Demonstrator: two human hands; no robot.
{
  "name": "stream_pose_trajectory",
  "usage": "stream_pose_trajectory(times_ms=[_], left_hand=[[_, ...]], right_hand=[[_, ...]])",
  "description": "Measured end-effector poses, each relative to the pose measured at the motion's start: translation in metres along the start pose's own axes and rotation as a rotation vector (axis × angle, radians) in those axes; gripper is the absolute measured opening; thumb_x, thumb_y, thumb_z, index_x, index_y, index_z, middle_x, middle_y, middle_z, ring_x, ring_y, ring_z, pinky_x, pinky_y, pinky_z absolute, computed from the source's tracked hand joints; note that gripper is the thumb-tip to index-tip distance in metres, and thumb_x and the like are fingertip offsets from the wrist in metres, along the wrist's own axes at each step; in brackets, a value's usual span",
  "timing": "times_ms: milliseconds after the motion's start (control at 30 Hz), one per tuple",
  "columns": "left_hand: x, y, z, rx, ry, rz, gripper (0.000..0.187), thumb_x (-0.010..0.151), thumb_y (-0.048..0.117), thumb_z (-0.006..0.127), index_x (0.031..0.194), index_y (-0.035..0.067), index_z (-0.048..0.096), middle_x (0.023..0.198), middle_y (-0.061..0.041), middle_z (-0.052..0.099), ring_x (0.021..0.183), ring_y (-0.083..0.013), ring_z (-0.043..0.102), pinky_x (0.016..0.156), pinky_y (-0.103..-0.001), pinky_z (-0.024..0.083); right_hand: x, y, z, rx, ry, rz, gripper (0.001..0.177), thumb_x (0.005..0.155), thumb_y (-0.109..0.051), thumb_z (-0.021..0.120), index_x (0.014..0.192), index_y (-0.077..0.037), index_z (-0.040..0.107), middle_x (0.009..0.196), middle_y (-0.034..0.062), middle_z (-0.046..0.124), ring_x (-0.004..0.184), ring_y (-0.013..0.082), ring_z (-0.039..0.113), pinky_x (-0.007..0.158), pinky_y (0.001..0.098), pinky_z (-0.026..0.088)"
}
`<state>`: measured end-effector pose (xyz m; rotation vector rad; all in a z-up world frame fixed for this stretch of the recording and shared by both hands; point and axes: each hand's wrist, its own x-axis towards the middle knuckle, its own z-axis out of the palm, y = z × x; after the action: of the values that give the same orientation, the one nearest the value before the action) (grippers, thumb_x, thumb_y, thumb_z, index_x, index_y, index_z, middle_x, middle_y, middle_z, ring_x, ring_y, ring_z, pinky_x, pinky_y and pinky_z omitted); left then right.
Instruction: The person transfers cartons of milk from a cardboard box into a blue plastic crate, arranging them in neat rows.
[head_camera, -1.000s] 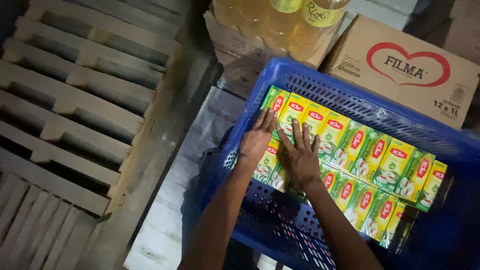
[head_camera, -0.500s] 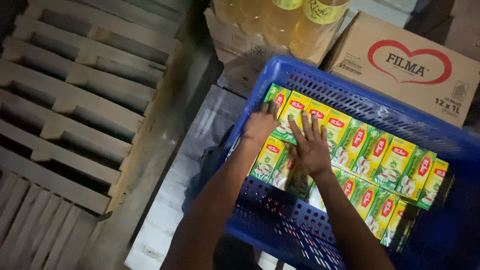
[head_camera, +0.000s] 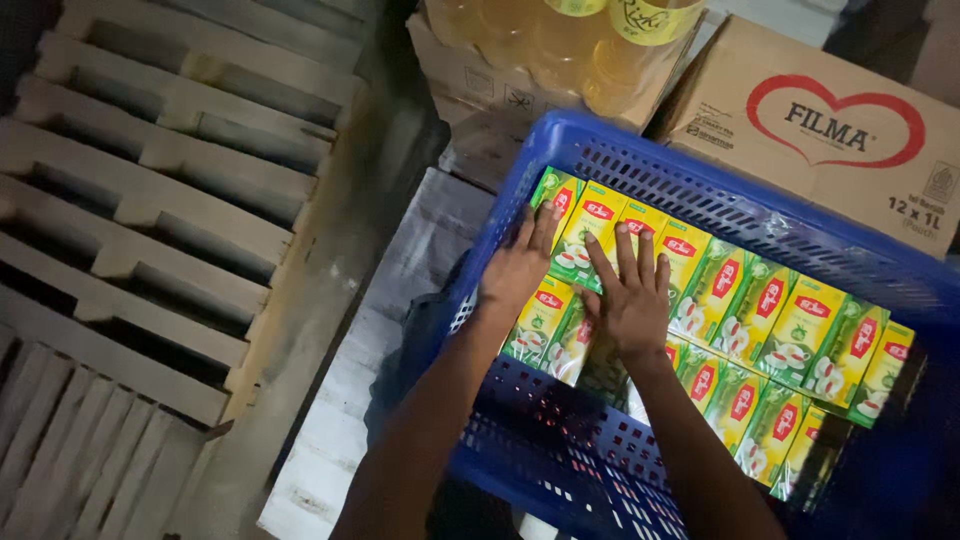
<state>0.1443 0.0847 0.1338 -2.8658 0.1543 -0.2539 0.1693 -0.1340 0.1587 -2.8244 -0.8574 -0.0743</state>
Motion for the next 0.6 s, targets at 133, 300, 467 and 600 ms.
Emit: stream_pose_trajectory(times_ms=[133, 300, 467, 600], left_hand=[[0.001, 0.001, 0.005, -0.029, -0.049, -0.005, 0.068, 0.108, 0.012, 0.055, 0.173, 0.006, 0.036, 0.179, -0.015, 0.037, 0.16, -0.0333, 0.043, 0.094, -0.029, 0.066], [0.001, 0.0, 0.009, -0.091, -0.078, 0.008, 0.07, 0.106, 0.011, 0.055, 0.173, 0.004, 0.034, 0.18, -0.016, 0.034, 0.162, -0.0349, 0.04, 0.099, -0.032, 0.065], [-0.002, -0.005, -0.002, 0.026, 0.018, 0.051, 0.062, 0.109, 0.01, 0.052, 0.17, 0.002, 0.04, 0.173, -0.023, 0.043, 0.157, -0.0377, 0.048, 0.109, -0.034, 0.059], [-0.001, -0.005, 0.005, 0.111, 0.181, 0.054, 0.058, 0.105, 0.013, 0.053, 0.162, 0.003, 0.054, 0.164, -0.022, 0.056, 0.147, -0.0368, 0.057, 0.105, -0.036, 0.058]], right_hand=[[0.001, 0.0, -0.004, 0.007, -0.058, 0.004, 0.076, 0.109, -0.071, 0.03, 0.18, -0.046, 0.014, 0.188, 0.0077, 0.014, 0.171, 0.0409, 0.011, 0.132, 0.0659, 0.021], [0.0, 0.001, 0.0, -0.005, -0.068, 0.013, 0.078, 0.108, -0.071, 0.037, 0.179, -0.048, 0.013, 0.187, 0.0076, 0.014, 0.171, 0.0418, 0.012, 0.133, 0.0655, 0.02], [0.001, -0.001, -0.004, 0.039, -0.039, 0.005, 0.077, 0.109, -0.073, 0.034, 0.179, -0.046, 0.018, 0.187, 0.0078, 0.017, 0.17, 0.042, 0.013, 0.132, 0.0662, 0.02], [0.003, 0.002, 0.0, 0.025, -0.032, -0.005, 0.079, 0.108, -0.076, 0.033, 0.179, -0.045, 0.018, 0.186, 0.0089, 0.019, 0.17, 0.0418, 0.014, 0.132, 0.0662, 0.021]])
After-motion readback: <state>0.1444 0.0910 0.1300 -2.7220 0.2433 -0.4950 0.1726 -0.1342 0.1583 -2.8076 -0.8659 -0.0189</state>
